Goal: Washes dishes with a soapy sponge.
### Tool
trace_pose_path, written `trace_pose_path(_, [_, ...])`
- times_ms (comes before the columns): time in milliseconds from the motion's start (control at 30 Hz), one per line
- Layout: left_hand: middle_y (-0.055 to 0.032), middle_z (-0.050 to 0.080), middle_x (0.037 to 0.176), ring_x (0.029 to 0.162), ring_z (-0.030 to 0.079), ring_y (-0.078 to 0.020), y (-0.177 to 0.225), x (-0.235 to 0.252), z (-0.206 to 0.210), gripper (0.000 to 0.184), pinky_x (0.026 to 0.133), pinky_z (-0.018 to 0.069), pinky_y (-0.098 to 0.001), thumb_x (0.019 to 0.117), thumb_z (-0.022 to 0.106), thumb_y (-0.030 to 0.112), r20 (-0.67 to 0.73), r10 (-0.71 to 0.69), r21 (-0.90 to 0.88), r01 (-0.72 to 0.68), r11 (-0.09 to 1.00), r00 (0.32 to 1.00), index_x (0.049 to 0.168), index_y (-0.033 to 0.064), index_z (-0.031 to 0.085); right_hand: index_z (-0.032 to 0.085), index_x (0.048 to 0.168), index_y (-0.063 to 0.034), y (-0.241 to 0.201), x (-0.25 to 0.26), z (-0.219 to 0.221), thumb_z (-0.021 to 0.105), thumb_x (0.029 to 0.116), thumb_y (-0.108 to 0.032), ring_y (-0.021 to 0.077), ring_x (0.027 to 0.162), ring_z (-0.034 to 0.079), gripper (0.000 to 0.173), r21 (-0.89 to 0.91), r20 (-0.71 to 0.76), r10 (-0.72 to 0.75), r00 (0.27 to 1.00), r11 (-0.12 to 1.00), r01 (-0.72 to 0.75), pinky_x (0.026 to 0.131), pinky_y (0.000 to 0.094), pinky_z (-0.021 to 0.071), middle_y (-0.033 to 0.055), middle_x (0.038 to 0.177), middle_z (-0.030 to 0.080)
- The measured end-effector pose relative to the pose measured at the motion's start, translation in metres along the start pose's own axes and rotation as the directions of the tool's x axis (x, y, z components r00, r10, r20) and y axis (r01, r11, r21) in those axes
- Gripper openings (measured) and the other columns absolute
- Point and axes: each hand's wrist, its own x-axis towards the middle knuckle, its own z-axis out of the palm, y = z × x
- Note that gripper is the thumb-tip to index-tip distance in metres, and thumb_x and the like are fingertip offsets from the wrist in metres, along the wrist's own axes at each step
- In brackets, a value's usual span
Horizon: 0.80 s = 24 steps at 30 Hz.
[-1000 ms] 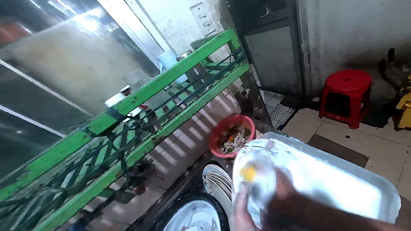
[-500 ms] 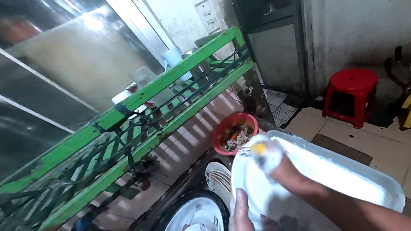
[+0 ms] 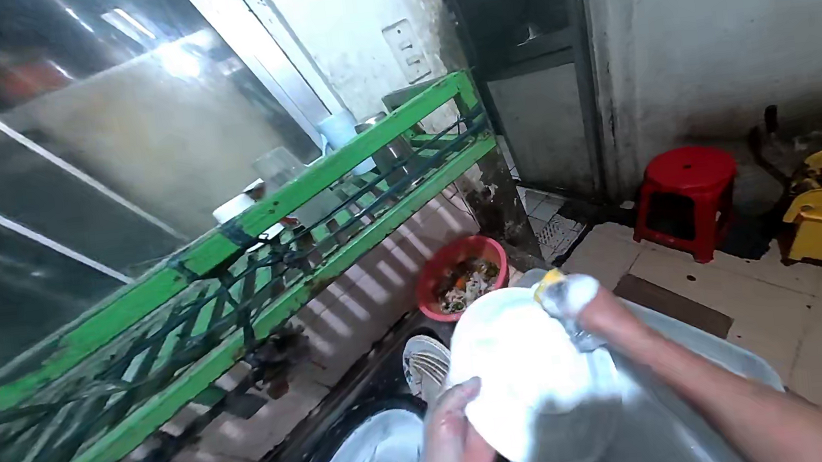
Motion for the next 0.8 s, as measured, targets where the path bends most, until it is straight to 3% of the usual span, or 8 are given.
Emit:
trace_pose_path(100, [-0.0166, 0.070, 0.104, 0.091, 0.071, -0.0209, -0.037, 0.001, 0.009, 0.047, 0.078, 0.0618, -0.0393, 0.0790, 0.052, -0.011, 0.156, 0.007, 0.331, -0.059, 0.942, 0.988, 0.126, -0.0064, 0.051, 0.063, 0.133, -0.0053, -0.010, -0.049, 0.040, 0.075, 0.0873, -0.034, 0.0267, 0.120, 0.065, 0.055, -0.137, 0.008, -0.332, 0.943, 0.934, 0.330, 0.105, 0.0490, 0.0509, 0.0149, 0.125, 0.069])
trace_pose_path(167, [-0.0125, 0.068, 0.108, 0.098, 0.067, -0.0124, -0.049, -0.006, 0.005, 0.039, 0.088, 0.0577, -0.0312, 0.0873, 0.056, -0.008, 0.224, 0.055, 0.623, -0.187, 0.759, 0.973, 0.126, -0.0092, 0.053, 0.064, 0.133, -0.0080, -0.013, -0.058, 0.044, 0.076, 0.0841, -0.043, 0.0238, 0.123, 0.064, 0.062, -0.153, 0.029, -0.543, 0.839, 0.827, 0.541, 0.107, 0.0482, 0.0504, 0.0114, 0.129, 0.070])
trace_pose_path(367, [-0.0062, 0.064, 0.098, 0.083, 0.066, -0.0102, -0.060, -0.030, 0.015, 0.056, 0.074, 0.0577, -0.0312, 0.0794, 0.048, -0.018, 0.088, -0.170, 0.540, 0.097, 0.836, 0.982, 0.133, -0.0037, 0.044, 0.063, 0.128, 0.0020, 0.013, 0.001, -0.021, 0.072, 0.0951, -0.021, 0.0371, 0.113, 0.066, 0.041, -0.002, -0.301, -0.099, 0.949, 0.995, 0.103, 0.100, 0.0572, 0.0504, 0.0245, 0.119, 0.068])
trace_pose_path(467, [-0.0025, 0.066, 0.085, 0.078, 0.065, -0.0093, -0.052, -0.019, 0.022, 0.032, 0.072, 0.0567, -0.0303, 0.0809, 0.057, -0.010, 0.151, -0.203, 0.646, 0.059, 0.761, 0.967, 0.112, -0.0012, 0.057, 0.069, 0.118, -0.0022, -0.004, -0.032, -0.002, 0.078, 0.0862, -0.026, 0.0253, 0.100, 0.071, 0.040, -0.060, -0.183, -0.371, 0.910, 0.929, 0.366, 0.091, 0.0481, 0.0577, 0.0151, 0.106, 0.073])
trace_pose_path(533, [0.0011, 0.069, 0.086, 0.080, 0.067, -0.0065, -0.040, -0.016, 0.023, 0.020, 0.075, 0.0584, -0.0279, 0.0880, 0.060, -0.001, 0.223, -0.117, 0.657, -0.061, 0.751, 0.968, 0.108, 0.0030, 0.061, 0.070, 0.119, -0.0059, -0.028, -0.056, 0.012, 0.083, 0.0784, -0.035, 0.0247, 0.109, 0.068, 0.051, -0.048, 0.031, -0.617, 0.786, 0.785, 0.618, 0.097, 0.0493, 0.0548, 0.0126, 0.113, 0.072])
trace_pose_path(600, [-0.0057, 0.070, 0.089, 0.081, 0.069, -0.0125, -0.032, -0.013, 0.028, 0.030, 0.074, 0.0600, -0.0328, 0.0788, 0.061, -0.008, 0.207, -0.075, 0.563, -0.056, 0.824, 0.975, 0.108, -0.0008, 0.059, 0.072, 0.117, -0.0104, -0.041, -0.049, 0.010, 0.078, 0.0842, -0.039, 0.0233, 0.108, 0.068, 0.044, -0.088, 0.077, -0.664, 0.743, 0.738, 0.669, 0.097, 0.0492, 0.0550, 0.0098, 0.112, 0.073])
trace_pose_path(667, [-0.0141, 0.072, 0.091, 0.081, 0.072, -0.0209, -0.025, -0.015, 0.030, 0.044, 0.071, 0.0622, -0.0401, 0.0669, 0.056, -0.013, 0.163, -0.079, 0.355, 0.016, 0.935, 0.983, 0.110, -0.0043, 0.058, 0.072, 0.114, -0.0107, -0.033, -0.021, -0.007, 0.072, 0.0925, -0.029, 0.0210, 0.098, 0.070, 0.028, -0.132, 0.009, -0.515, 0.857, 0.849, 0.512, 0.090, 0.0469, 0.0579, 0.0087, 0.106, 0.073])
trace_pose_path(800, [-0.0175, 0.070, 0.094, 0.082, 0.073, -0.0264, -0.020, -0.014, 0.023, 0.045, 0.068, 0.0625, -0.0458, 0.0695, 0.050, -0.011, 0.059, 0.044, -0.014, -0.044, 0.999, 0.997, 0.113, -0.0010, 0.051, 0.067, 0.123, -0.0053, 0.005, -0.009, -0.017, 0.073, 0.0927, -0.020, 0.0300, 0.103, 0.069, 0.034, -0.126, -0.141, -0.288, 0.947, 0.954, 0.272, 0.092, 0.0538, 0.0562, 0.0171, 0.112, 0.070])
